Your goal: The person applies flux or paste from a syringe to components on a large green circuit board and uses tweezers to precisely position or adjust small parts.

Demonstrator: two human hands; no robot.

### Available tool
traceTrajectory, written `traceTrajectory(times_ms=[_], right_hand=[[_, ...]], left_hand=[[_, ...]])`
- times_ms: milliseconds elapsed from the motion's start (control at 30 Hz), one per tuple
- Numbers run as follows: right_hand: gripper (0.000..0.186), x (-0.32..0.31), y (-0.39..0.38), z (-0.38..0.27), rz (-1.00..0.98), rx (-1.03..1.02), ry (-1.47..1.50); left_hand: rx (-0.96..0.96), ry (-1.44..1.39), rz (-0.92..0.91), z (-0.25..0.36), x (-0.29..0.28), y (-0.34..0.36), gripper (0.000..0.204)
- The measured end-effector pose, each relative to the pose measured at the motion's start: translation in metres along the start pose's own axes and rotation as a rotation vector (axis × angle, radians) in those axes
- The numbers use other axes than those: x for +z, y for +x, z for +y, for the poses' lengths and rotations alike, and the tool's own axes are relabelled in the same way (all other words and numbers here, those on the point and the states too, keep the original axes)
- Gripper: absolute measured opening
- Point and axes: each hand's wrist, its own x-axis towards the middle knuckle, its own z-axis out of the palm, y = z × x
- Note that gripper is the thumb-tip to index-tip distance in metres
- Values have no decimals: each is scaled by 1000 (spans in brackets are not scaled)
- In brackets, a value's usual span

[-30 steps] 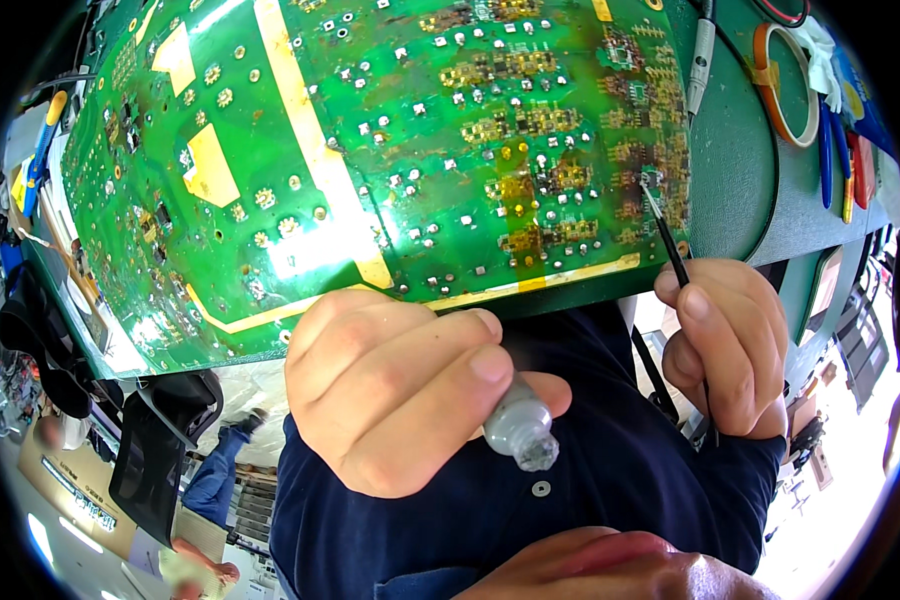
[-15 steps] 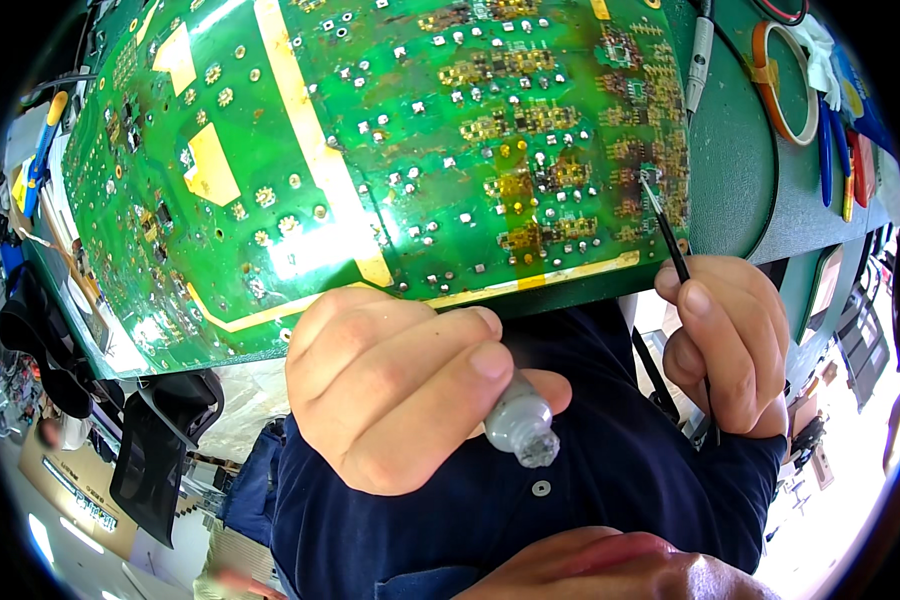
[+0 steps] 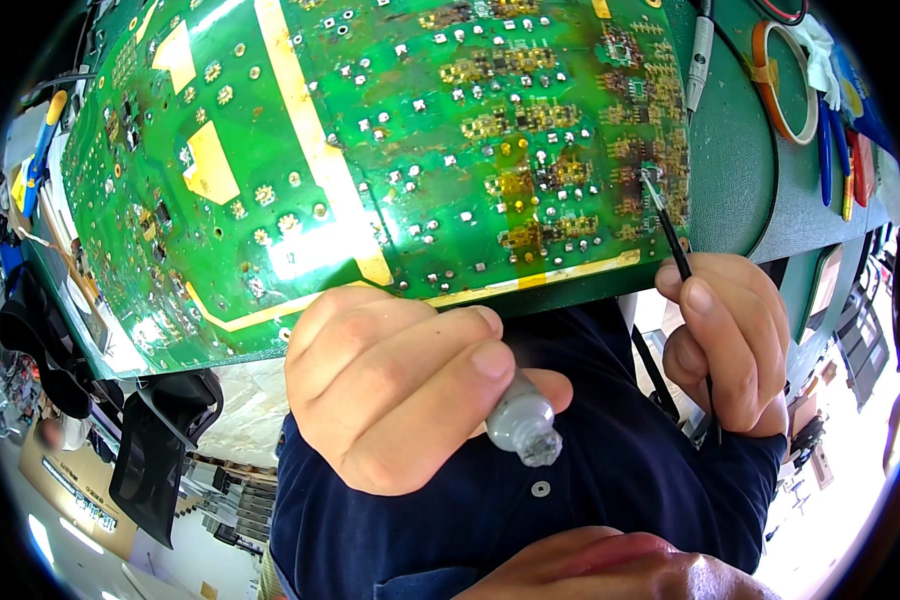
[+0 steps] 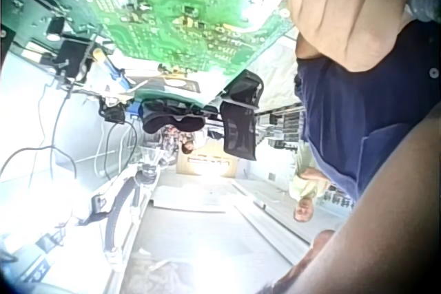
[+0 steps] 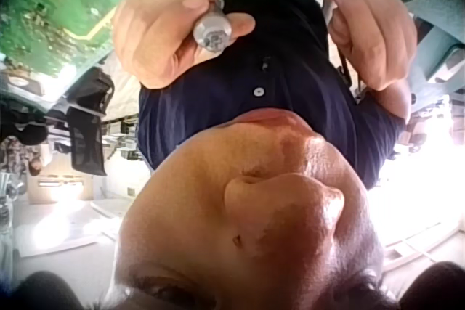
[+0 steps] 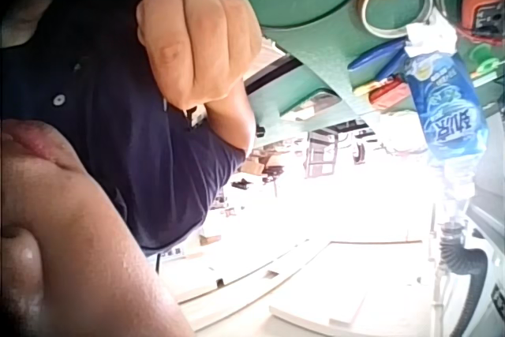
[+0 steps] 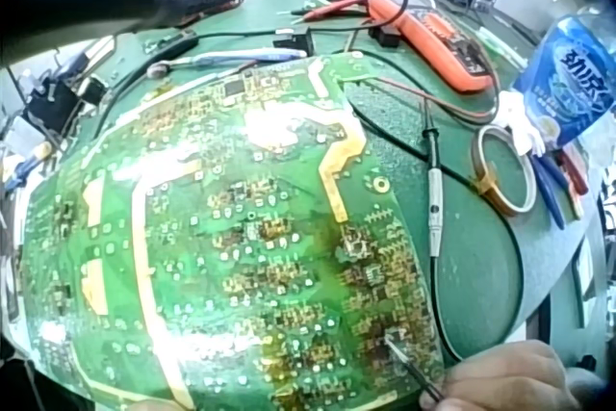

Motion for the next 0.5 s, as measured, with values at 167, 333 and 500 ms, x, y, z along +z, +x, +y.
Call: traceTrajectory(times_ms=[167, 333, 500], right_hand=[[20, 3, 0, 0, 48, -1, 3], [19, 1, -9, 3, 159, 50, 23], [20, 2, -3, 7, 151, -3, -30]], left_hand=[[-5, -11, -17, 0, -1, 0, 60], [-44, -27, -84, 2, -7, 1, 62], [-50, -14, -119, 3, -9, 3, 64]])
